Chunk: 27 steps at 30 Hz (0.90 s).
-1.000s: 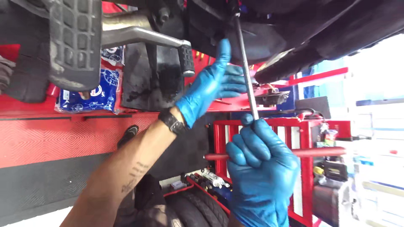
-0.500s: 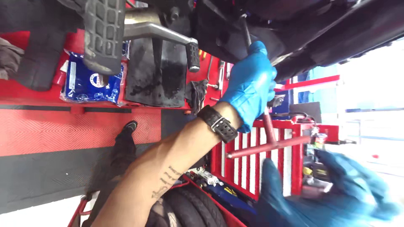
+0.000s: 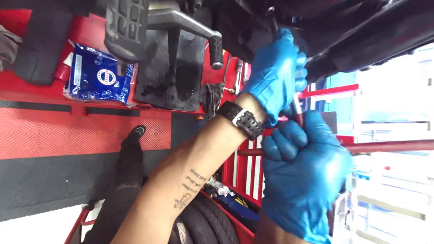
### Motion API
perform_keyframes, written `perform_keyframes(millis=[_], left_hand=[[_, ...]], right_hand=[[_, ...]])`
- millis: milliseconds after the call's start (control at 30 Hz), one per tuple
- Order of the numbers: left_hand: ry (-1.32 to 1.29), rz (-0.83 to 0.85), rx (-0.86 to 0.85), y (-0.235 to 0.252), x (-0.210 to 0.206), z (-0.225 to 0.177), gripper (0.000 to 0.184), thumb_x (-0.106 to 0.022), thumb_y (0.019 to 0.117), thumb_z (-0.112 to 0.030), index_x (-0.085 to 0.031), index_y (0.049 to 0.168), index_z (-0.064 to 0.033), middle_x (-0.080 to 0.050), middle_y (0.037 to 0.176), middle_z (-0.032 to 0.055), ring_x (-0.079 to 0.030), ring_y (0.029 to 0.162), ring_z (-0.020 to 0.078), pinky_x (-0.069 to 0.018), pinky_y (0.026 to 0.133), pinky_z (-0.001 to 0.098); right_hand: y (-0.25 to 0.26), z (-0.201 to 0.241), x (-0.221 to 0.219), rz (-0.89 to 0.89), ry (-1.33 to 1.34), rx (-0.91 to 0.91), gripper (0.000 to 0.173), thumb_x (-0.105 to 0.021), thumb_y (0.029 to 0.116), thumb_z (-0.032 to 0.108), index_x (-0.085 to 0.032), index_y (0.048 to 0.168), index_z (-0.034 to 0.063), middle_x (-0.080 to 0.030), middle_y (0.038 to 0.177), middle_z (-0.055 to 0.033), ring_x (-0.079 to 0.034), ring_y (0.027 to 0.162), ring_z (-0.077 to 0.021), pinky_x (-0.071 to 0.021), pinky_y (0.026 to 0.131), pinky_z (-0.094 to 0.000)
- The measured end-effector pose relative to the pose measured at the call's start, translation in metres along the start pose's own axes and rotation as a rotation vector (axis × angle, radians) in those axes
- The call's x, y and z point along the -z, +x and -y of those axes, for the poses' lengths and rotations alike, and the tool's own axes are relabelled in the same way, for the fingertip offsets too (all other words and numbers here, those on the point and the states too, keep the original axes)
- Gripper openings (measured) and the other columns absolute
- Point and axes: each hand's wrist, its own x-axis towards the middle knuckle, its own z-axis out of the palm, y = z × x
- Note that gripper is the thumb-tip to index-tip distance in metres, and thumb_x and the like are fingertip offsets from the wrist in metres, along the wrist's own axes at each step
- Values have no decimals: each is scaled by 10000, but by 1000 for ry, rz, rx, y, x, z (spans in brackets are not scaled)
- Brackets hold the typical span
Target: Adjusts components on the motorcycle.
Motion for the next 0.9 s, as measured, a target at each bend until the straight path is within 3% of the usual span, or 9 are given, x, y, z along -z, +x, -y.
perform_keyframes(millis=[67,100,200,333,400,467,567,667,900], left_hand=[[-121,217,-45,42,27,21,494,-301,1119,-397,-342,677,-181,-262,455,-45,-253,320,76,-216,297,208],[-200,622,-79,94,65,39,483,-293,1120,-440,-405,747,-157,-363,519,-24,-394,390,108,-350,349,244],[-87,369,-153,145,82,64,516,-406,1068,-549,-428,720,-169,-346,519,-23,-370,384,131,-330,330,278],[-17,192,-157,143,70,64,527,-401,1059,-580,-417,720,-177,-319,514,-25,-350,383,139,-329,335,294],[-87,353,-159,135,73,59,512,-379,1074,-552,-409,737,-169,-322,516,-24,-365,383,133,-334,333,284],[-123,419,-127,88,56,44,493,-314,1112,-460,-387,724,-164,-323,516,-29,-362,390,115,-325,355,255],[27,-115,-45,7,-9,9,460,-336,1121,-361,-325,693,-193,-241,473,-59,-219,326,65,-207,305,195],[2,-62,-51,5,-9,3,452,-308,1124,-335,-329,696,-192,-255,474,-59,-237,338,63,-218,322,196],[32,-42,-86,15,-6,9,457,-296,1129,-354,-334,706,-185,-266,476,-54,-261,341,68,-235,324,197]], right_hand=[[10,3,13,67,384,-241,417,-205,1130,289,-523,919,122,-353,514,108,-336,366,25,-308,361,-112],[16,4,22,108,526,-326,436,-193,1120,295,-525,920,97,-376,517,95,-365,367,26,-329,357,-104],[20,1,46,182,470,-346,477,-225,1122,321,-590,967,58,-546,621,29,-543,493,-12,-474,469,-127],[-16,-10,86,-77,-677,498,197,-508,1052,72,-586,1212,-14,-699,1037,-32,-711,865,-103,-626,781,-274],[-23,-10,103,-95,-1219,838,566,-747,917,214,-533,1338,-98,-585,1255,-239,-627,1027,-201,-542,873,-316],[-18,-11,100,-62,-1434,1036,588,-752,929,365,-633,1331,-47,-602,1153,-309,-609,1019,-309,-501,902,-372],[1,-14,87,-21,-1337,1178,389,-569,1052,297,-737,1029,-53,-675,906,-240,-660,872,-271,-514,798,-355],[-2,-13,61,-12,-853,803,386,-408,1094,150,-640,811,28,-682,721,30,-624,604,-2,-514,544,-174],[-18,1,46,113,163,-192,681,-86,1096,533,-627,902,169,-553,573,82,-488,422,-10,-397,374,-153]])
